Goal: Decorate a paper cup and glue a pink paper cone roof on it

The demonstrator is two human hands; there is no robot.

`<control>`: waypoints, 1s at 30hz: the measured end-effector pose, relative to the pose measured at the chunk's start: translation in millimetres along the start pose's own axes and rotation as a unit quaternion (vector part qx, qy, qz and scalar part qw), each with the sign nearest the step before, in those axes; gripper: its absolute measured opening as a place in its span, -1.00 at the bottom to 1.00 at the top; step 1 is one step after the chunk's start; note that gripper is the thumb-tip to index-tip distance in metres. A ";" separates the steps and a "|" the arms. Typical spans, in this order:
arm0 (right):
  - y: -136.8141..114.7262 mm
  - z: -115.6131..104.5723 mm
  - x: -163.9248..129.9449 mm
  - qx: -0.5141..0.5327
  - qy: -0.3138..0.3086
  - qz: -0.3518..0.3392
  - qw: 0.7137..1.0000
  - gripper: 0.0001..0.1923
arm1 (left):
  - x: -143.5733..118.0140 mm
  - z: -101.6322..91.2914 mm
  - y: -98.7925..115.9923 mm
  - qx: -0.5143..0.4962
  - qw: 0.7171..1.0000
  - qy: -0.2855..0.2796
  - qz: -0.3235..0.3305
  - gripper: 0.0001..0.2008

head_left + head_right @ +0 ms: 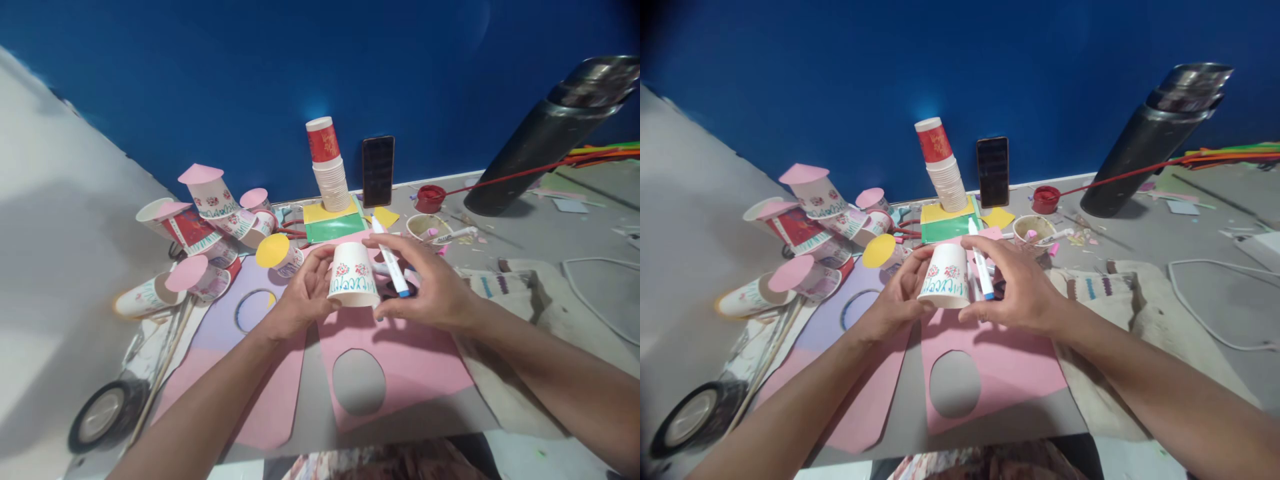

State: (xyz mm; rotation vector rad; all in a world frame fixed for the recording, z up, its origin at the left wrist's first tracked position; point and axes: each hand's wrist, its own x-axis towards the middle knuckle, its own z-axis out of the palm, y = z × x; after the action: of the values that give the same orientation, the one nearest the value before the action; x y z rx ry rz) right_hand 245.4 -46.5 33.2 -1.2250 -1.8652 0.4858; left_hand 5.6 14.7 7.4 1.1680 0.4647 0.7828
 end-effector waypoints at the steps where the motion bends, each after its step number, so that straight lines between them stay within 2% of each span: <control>1: 1.6 0.9 0.2 -0.020 -0.007 -0.007 1.000 -0.05 | -0.1 -0.7 -0.2 0.001 1.000 -0.011 -0.006 -0.25; 4: 3.4 2.8 0.0 -0.086 -0.002 -0.026 0.996 -0.10 | -0.2 -4.3 -1.7 0.042 0.998 -0.039 0.010 -0.18; 7: 2.8 4.1 -0.5 -0.140 -0.024 -0.046 0.989 -0.14 | -2.3 -7.1 -0.9 0.142 0.988 -0.050 0.045 -0.07; 10: 3.7 5.3 -0.5 -0.153 -0.072 -0.047 0.984 -0.15 | -4.6 -6.7 2.9 0.285 0.957 -0.039 0.048 -0.08; 13: 5.4 4.9 -0.2 -0.146 -0.077 -0.052 0.985 -0.12 | -4.6 -5.5 5.6 0.361 0.930 -0.033 0.061 -0.15; 16: 3.0 1.0 -0.4 -0.123 -0.023 -0.083 0.989 -0.21 | -3.4 -6.9 4.8 0.383 0.919 -0.019 0.086 -0.16; 20: -8.5 -7.5 -2.2 -0.041 0.056 -0.142 0.987 -0.67 | -3.3 -10.2 2.4 0.423 0.900 0.000 0.102 -0.12; 25: -19.2 -9.3 -3.0 0.019 0.036 -0.207 0.978 -0.74 | -3.3 -8.8 2.7 0.451 0.884 0.006 0.126 -0.16; 30: -18.8 -3.4 -4.2 0.039 0.021 -0.173 0.984 -0.86 | -1.4 -5.9 1.7 0.447 0.884 0.015 0.138 -0.22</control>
State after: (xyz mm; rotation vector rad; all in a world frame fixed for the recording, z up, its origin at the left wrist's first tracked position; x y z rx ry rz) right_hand 238.3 -59.1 46.4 -0.8286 -1.9509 0.3342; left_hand 0.1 17.8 6.9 2.1222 0.7317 0.8492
